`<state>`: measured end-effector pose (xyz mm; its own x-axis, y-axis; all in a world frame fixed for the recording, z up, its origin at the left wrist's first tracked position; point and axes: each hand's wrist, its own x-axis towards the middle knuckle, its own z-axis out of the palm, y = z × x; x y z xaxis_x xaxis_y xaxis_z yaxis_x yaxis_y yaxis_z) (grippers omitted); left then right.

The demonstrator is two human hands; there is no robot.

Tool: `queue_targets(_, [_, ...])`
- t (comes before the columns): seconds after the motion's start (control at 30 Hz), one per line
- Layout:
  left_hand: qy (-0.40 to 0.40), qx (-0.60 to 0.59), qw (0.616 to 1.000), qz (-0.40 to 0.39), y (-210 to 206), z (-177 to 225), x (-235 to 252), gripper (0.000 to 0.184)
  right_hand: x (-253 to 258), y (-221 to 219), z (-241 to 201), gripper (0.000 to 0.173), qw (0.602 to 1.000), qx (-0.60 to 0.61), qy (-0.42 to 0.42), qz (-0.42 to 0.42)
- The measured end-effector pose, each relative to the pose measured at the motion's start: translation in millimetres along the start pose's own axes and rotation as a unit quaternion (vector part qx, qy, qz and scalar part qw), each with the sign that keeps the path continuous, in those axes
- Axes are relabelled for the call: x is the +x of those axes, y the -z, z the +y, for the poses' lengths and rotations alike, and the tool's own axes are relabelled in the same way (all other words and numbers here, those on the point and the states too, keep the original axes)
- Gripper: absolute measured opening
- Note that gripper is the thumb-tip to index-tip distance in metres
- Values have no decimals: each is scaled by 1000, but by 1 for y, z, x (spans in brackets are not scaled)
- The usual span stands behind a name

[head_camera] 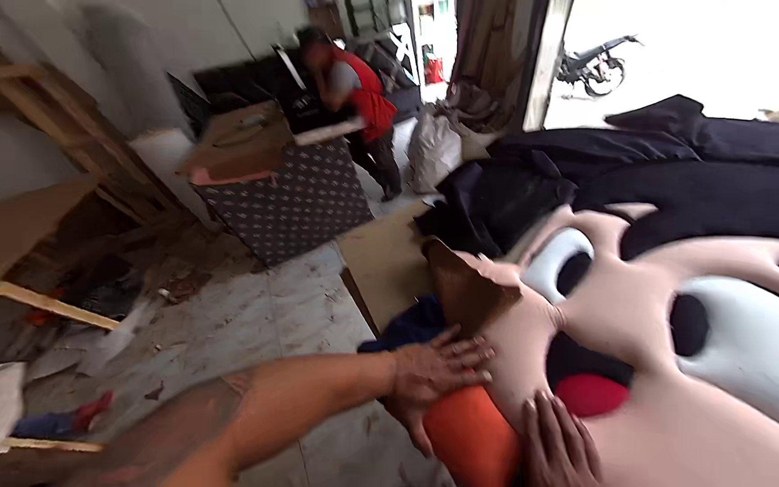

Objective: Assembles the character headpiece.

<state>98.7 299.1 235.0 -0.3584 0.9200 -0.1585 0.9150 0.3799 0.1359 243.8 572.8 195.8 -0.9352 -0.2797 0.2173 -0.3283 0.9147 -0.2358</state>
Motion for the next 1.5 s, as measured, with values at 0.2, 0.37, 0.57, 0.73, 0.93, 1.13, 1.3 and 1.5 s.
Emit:
queue_targets(0.2, [-18, 22, 1000, -11, -4, 3, 2, 147, -8, 16, 4, 148, 999, -29, -15, 31])
queue_targets(0.37, [-41, 12, 999, -4, -7, -1, 1, 148, -63, 56, 42, 146, 998, -57, -17, 2])
queue_targets(0.57, [-61, 27, 997, 27, -9, 10, 0, 142, -93, 47, 64, 139, 998, -65, -5, -26])
queue_targets(0.73, [-87, 11, 995, 37, -15, 34, 13, 111, -91, 40, 68, 135, 998, -60, -21, -17])
queue_targets(0.93, [-66, -3, 996, 59, -24, 38, 21, 108, -90, 37, 69, 131, 998, -43, -42, -11])
queue_targets(1.13, [-63, -26, 996, 50, -28, 38, 24, 103, -88, 40, 68, 124, 997, -25, -63, -32])
queue_targets(1.3, [-59, -33, 996, 56, -30, 38, 25, 100, -87, 42, 68, 119, 996, -15, -73, -50])
queue_targets(1.5, [-51, -32, 997, 56, -29, 40, 24, 98, -86, 43, 66, 119, 995, -18, -81, -57])
